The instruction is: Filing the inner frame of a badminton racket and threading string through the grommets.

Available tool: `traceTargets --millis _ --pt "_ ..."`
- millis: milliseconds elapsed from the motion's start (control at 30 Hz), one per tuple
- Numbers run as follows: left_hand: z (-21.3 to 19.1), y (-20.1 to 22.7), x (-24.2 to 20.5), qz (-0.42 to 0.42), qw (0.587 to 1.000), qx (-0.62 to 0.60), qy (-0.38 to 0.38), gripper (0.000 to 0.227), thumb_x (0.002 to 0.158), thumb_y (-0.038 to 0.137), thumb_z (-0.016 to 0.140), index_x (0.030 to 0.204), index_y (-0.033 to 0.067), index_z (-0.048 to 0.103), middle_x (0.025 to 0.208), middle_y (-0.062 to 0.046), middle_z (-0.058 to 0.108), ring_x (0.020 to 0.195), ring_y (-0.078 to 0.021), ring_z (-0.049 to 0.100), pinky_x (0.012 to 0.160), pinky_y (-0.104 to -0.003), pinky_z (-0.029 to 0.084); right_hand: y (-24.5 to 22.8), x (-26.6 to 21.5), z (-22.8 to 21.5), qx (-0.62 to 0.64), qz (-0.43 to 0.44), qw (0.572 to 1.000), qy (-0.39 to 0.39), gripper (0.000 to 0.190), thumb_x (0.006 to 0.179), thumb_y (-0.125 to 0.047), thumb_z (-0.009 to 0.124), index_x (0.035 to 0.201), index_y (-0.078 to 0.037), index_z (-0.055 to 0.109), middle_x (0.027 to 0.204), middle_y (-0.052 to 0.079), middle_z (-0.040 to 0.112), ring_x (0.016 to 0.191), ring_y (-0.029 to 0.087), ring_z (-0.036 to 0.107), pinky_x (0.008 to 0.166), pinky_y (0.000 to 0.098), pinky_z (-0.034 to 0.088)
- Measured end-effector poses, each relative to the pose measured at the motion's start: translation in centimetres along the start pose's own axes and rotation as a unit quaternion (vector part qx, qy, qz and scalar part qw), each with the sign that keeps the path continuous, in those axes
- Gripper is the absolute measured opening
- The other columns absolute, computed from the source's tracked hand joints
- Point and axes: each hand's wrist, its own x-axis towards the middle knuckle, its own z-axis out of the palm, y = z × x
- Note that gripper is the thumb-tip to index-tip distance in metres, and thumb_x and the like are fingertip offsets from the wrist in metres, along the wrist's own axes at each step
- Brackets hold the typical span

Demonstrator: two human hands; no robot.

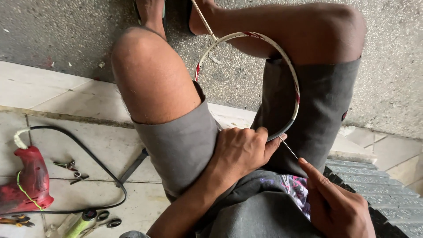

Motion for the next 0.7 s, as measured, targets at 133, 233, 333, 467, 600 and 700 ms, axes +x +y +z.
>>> traceTargets --millis 133,233,333,467,600,700 --pt "-0.1 0.1 0.1 -0.002 1.000 -0.002 0.003 0.059 0.097 0.059 0.045 0.062 0.0137 0.059 0.048 -0.010 0.059 0.044 -0.0380 0.060 0.038 -0.051 0.042 -0.5 0.1 -0.2 -0.008 0.004 1.000 0.000 0.045 0.090 -0.006 0.062 0.133 -0.019 0.064 0.054 0.002 0.043 0.045 0.006 0.031 0.045 0.0206 0.041" --pt "-0.1 0.1 0.1 -0.003 1.000 -0.006 -0.005 0.059 0.098 0.059 0.045 0.062 0.0140 0.060 0.048 -0.010 0.059 0.044 -0.0379 0.060 0.039 -0.051 0.041 -0.7 0.0 -0.2 -0.013 0.004 1.000 0.001 0.045 0.090 -0.005 0.062 0.133 -0.020 0.064 0.055 0.000 0.044 0.046 0.005 0.031 0.046 0.0187 0.041" --pt "0.4 -0.1 0.1 -0.010 1.000 -0.004 -0.014 0.056 0.096 0.059 0.050 0.064 0.0143 0.062 0.050 -0.010 0.061 0.046 -0.0375 0.062 0.042 -0.051 0.044 -1.2 0.0 -0.1 -0.024 0.006 1.000 0.005 0.045 0.090 -0.004 0.062 0.132 -0.021 0.064 0.055 0.000 0.042 0.048 0.006 0.029 0.048 0.0169 0.038" --pt "0.4 0.0 0.1 -0.032 0.998 -0.010 -0.053 0.054 0.096 0.057 0.053 0.068 0.0136 0.065 0.055 -0.013 0.065 0.052 -0.0408 0.065 0.044 -0.052 0.046 -1.7 -0.1 -0.2 -0.028 0.020 0.999 0.000 0.047 0.090 -0.004 0.063 0.133 -0.022 0.064 0.054 0.000 0.043 0.046 0.007 0.029 0.047 0.0189 0.040" --pt "0.2 0.1 0.2 -0.030 0.998 -0.008 -0.052 0.055 0.097 0.059 0.051 0.066 0.0145 0.065 0.054 -0.010 0.064 0.052 -0.0387 0.065 0.045 -0.051 0.047 -1.5 -0.3 -0.2 -0.057 0.039 0.998 0.009 0.044 0.091 -0.009 0.063 0.132 -0.025 0.066 0.053 0.002 0.045 0.047 0.004 0.031 0.046 0.0222 0.041" --pt "-0.1 0.2 0.4 -0.043 0.996 -0.017 -0.071 0.057 0.097 0.060 0.049 0.068 0.0139 0.066 0.056 -0.012 0.065 0.054 -0.0405 0.065 0.047 -0.053 0.046 -1.8 0.1 -0.3 -0.050 0.043 0.998 0.003 0.043 0.091 -0.011 0.063 0.132 -0.024 0.066 0.052 0.003 0.046 0.044 0.006 0.031 0.045 0.0237 0.040"
